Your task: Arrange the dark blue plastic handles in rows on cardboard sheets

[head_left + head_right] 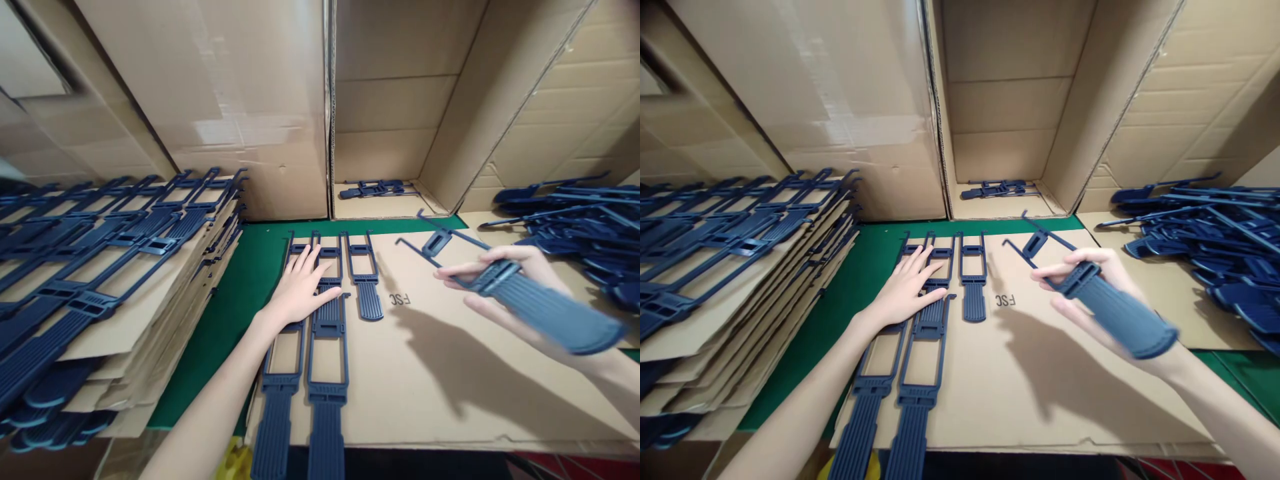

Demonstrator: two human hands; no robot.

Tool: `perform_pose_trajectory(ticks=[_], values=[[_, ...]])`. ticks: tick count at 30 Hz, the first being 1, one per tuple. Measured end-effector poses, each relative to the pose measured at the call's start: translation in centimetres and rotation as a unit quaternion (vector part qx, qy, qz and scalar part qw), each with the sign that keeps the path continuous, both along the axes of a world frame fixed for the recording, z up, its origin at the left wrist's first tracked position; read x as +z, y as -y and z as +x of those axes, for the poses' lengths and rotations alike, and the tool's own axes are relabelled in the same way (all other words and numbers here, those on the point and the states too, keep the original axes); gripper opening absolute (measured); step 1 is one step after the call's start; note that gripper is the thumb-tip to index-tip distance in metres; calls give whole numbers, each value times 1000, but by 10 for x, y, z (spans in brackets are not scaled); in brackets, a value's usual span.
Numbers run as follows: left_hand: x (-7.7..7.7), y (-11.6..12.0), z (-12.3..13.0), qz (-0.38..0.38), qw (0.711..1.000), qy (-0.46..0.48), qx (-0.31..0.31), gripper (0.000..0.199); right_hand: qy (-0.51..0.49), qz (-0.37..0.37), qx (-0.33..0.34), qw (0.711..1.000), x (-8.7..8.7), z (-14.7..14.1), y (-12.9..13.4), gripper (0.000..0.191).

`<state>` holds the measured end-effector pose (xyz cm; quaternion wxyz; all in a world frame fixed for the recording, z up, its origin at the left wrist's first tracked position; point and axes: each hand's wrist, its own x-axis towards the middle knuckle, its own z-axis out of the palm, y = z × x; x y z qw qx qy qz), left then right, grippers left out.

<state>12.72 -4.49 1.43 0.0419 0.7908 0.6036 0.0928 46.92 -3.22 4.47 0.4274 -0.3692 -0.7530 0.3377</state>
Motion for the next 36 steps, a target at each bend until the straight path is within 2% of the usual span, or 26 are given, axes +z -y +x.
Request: perform_pose_trajectory(ticks=[2,6,8,10,13,18,23,27,31,36], values=[[0,0,0,3,1000,-1,-2,67,11,-31,42,999,0,-3,8,47],[-1,0,0,2,1000,-4,-1,67,7,-131,157,979,4,-12,23,26],[0,0,0,0,1000,-4,0,67,-23,-203,233,951,5,-17,27,21],[0,-1,1,-3,1000,-5,0,68,-47,-272,293,915,6,-23,29,25],[1,-1,2,-9,1000,-8,0,68,-50,-324,327,886,5,-33,30,24],[1,-1,1,-6,1000,-15,1,66,-61,-355,358,861,-5,-51,34,11],[0,0,1,3,1000,-15,-3,66,-81,-429,332,836,-14,-59,44,19],[0,0,1,0,1000,-10,2,65,-73,-471,312,822,-11,-57,51,26],[1,0,2,-5,1000,-12,2,66,-9,-444,305,842,1,-51,53,34],[0,0,1,0,1000,-9,-2,66,164,-341,246,892,8,-36,60,48]])
